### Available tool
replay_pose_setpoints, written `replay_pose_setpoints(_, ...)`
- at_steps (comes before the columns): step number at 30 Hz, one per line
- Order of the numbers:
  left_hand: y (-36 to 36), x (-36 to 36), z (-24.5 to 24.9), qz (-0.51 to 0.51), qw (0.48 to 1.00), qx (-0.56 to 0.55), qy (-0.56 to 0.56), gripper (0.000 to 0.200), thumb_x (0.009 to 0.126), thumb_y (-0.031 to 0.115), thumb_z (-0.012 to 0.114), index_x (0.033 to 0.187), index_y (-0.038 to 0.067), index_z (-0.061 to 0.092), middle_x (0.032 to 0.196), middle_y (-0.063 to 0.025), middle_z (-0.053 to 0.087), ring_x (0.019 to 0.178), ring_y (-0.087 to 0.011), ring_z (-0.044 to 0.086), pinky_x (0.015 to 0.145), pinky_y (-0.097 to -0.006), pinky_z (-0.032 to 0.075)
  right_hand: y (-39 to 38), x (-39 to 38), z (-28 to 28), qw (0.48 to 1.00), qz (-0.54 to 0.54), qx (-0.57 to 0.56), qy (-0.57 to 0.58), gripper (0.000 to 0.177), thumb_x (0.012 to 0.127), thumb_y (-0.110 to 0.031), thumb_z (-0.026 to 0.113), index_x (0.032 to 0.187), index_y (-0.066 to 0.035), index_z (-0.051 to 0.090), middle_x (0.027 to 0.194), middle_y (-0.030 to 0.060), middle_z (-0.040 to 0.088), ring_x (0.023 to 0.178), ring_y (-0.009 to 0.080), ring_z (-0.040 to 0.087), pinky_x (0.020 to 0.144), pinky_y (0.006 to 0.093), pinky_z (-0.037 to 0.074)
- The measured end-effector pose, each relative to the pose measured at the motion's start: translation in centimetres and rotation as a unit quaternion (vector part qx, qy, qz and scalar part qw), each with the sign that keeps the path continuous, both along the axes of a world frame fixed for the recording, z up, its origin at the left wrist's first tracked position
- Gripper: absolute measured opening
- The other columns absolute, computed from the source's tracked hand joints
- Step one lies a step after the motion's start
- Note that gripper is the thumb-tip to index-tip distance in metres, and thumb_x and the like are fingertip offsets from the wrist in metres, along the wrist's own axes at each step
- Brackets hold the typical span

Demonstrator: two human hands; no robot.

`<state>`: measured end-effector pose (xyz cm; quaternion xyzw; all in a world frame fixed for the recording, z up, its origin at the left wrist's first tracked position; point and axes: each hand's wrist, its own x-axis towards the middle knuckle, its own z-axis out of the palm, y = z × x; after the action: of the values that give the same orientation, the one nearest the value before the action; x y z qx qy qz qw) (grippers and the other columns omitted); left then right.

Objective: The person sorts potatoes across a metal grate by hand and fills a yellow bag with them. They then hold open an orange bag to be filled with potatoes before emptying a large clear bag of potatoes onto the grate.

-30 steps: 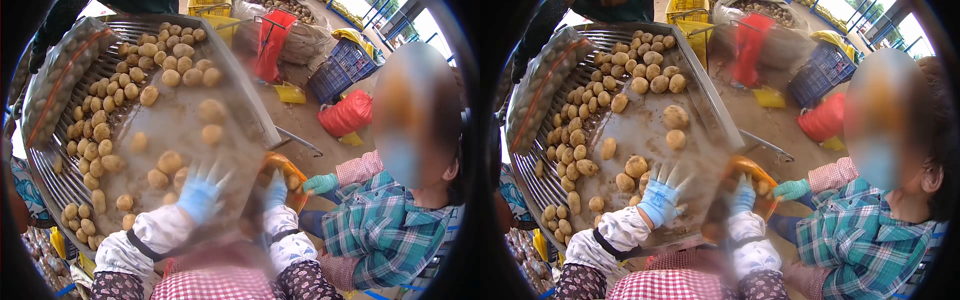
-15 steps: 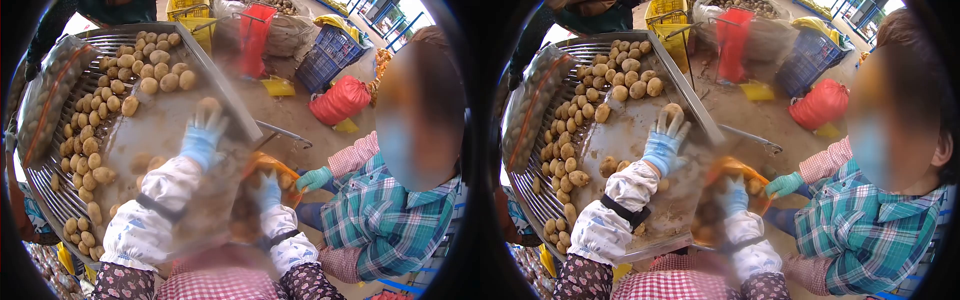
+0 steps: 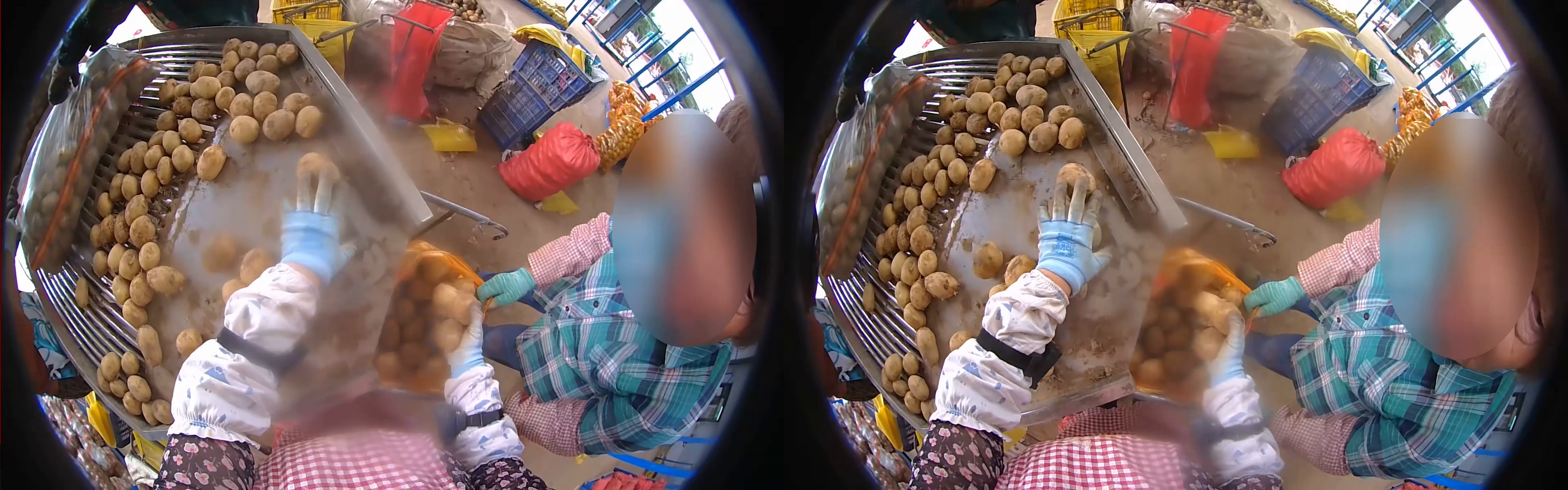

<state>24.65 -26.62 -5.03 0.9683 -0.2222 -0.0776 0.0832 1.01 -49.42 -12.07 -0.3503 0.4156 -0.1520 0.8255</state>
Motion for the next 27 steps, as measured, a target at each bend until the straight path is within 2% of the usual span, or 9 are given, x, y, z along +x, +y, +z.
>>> replay_pose_setpoints(3, 1.0, 0.1, -0.4, 0.006, 1.000, 0.013, -0.018, 0.089, 0.069, 0.040, 0.075, 0.146, 0.016, 0.036, 0.158, -0.0104, 0.016, 0.144, -0.0374, 0.016, 0.112, -0.0596, 0.018, 2.2, 2.9, 6.3, 0.979, 0.024, 0.166, -0.118, 0.057, 0.083, -0.046, 0.069, 0.127, -0.013, 0.053, 0.120, 0.0061, 0.059, 0.105, 0.0218, 0.059, 0.086, 0.0367, 0.052)
replay_pose_setpoints(6, 1.8, 0.7, -0.8, 0.043, 0.997, 0.047, -0.045, 0.077, 0.074, 0.034, 0.071, 0.143, 0.015, 0.041, 0.157, -0.0099, 0.018, 0.143, -0.0368, 0.019, 0.113, -0.0558, 0.020, 6.3, 11.1, 11.5, 0.940, 0.164, 0.169, -0.246, 0.046, 0.096, -0.034, 0.055, 0.132, -0.006, 0.050, 0.127, 0.0106, 0.057, 0.112, 0.0235, 0.057, 0.099, 0.0374, 0.044)
replay_pose_setpoints(8, 3.3, 1.4, -1.7, 0.096, 0.991, 0.079, -0.048, 0.067, 0.078, 0.028, 0.067, 0.140, 0.014, 0.045, 0.157, -0.0103, 0.019, 0.142, -0.0368, 0.021, 0.114, -0.0531, 0.021, 8.0, 15.6, 14.3, 0.907, 0.291, 0.096, -0.289, 0.040, 0.100, -0.029, 0.050, 0.131, -0.004, 0.051, 0.125, 0.0105, 0.059, 0.107, 0.0225, 0.058, 0.096, 0.0329, 0.044)
replay_pose_setpoints(11, 9.7, 2.4, -7.3, 0.131, 0.989, 0.027, -0.056, 0.054, 0.084, 0.015, 0.055, 0.138, 0.011, 0.048, 0.154, -0.0166, 0.027, 0.141, -0.0402, 0.024, 0.116, -0.0500, 0.020, 8.0, 18.4, 16.2, 0.890, 0.316, -0.305, -0.119, 0.034, 0.099, -0.028, 0.050, 0.121, -0.004, 0.060, 0.114, 0.0122, 0.064, 0.099, 0.0190, 0.060, 0.091, 0.0289, 0.045)
replay_pose_setpoints(14, 10.0, 1.0, -1.1, 0.201, 0.979, -0.029, 0.014, 0.056, 0.081, 0.015, 0.056, 0.136, 0.007, 0.049, 0.148, -0.0194, 0.035, 0.139, -0.0417, 0.026, 0.114, -0.0521, 0.022, 2.9, 15.5, 12.9, 0.799, 0.351, -0.466, 0.150, 0.035, 0.095, -0.031, 0.055, 0.112, -0.002, 0.066, 0.106, 0.0151, 0.067, 0.099, 0.0207, 0.063, 0.093, 0.0334, 0.046)
replay_pose_setpoints(19, 6.5, -4.2, 3.9, 0.099, 0.983, -0.142, -0.060, 0.061, 0.076, 0.023, 0.064, 0.134, 0.007, 0.050, 0.144, -0.0255, 0.037, 0.135, -0.0451, 0.030, 0.112, -0.0539, 0.023, -1.5, 7.7, -0.1, 0.410, 0.393, -0.730, 0.380, 0.056, 0.083, -0.040, 0.062, 0.125, -0.004, 0.054, 0.126, 0.0176, 0.057, 0.117, 0.0349, 0.053, 0.095, 0.0447, 0.044)
replay_pose_setpoints(21, 3.8, -5.7, 4.9, -0.050, 0.987, -0.150, 0.031, 0.064, 0.072, 0.040, 0.070, 0.130, 0.018, 0.055, 0.146, -0.0217, 0.037, 0.141, -0.0414, 0.022, 0.116, -0.0576, 0.011, -0.9, 10.2, -0.5, 0.408, 0.437, -0.672, 0.438, 0.062, 0.080, -0.041, 0.066, 0.128, -0.005, 0.050, 0.130, 0.0175, 0.053, 0.121, 0.0365, 0.050, 0.097, 0.0455, 0.043)
replay_pose_setpoints(24, 1.8, -4.6, 2.5, -0.113, 0.981, 0.040, 0.151, 0.060, 0.072, 0.044, 0.070, 0.127, 0.022, 0.059, 0.150, -0.0162, 0.035, 0.142, -0.0402, 0.021, 0.116, -0.0604, 0.009, -2.7, 11.2, -4.4, 0.413, 0.446, -0.651, 0.453, 0.066, 0.074, -0.042, 0.070, 0.126, -0.006, 0.050, 0.130, 0.0199, 0.053, 0.120, 0.0382, 0.050, 0.098, 0.0467, 0.042)
replay_pose_setpoints(27, 3.4, -1.9, -0.2, -0.053, 0.996, 0.059, -0.039, 0.053, 0.073, 0.032, 0.069, 0.124, 0.024, 0.061, 0.153, -0.0112, 0.031, 0.142, -0.0384, 0.021, 0.114, -0.0610, 0.014, -2.4, 10.9, -0.2, 0.481, 0.420, -0.672, 0.374, 0.055, 0.076, -0.030, 0.066, 0.123, -0.005, 0.054, 0.116, 0.0231, 0.058, 0.108, 0.0396, 0.056, 0.093, 0.0456, 0.046)
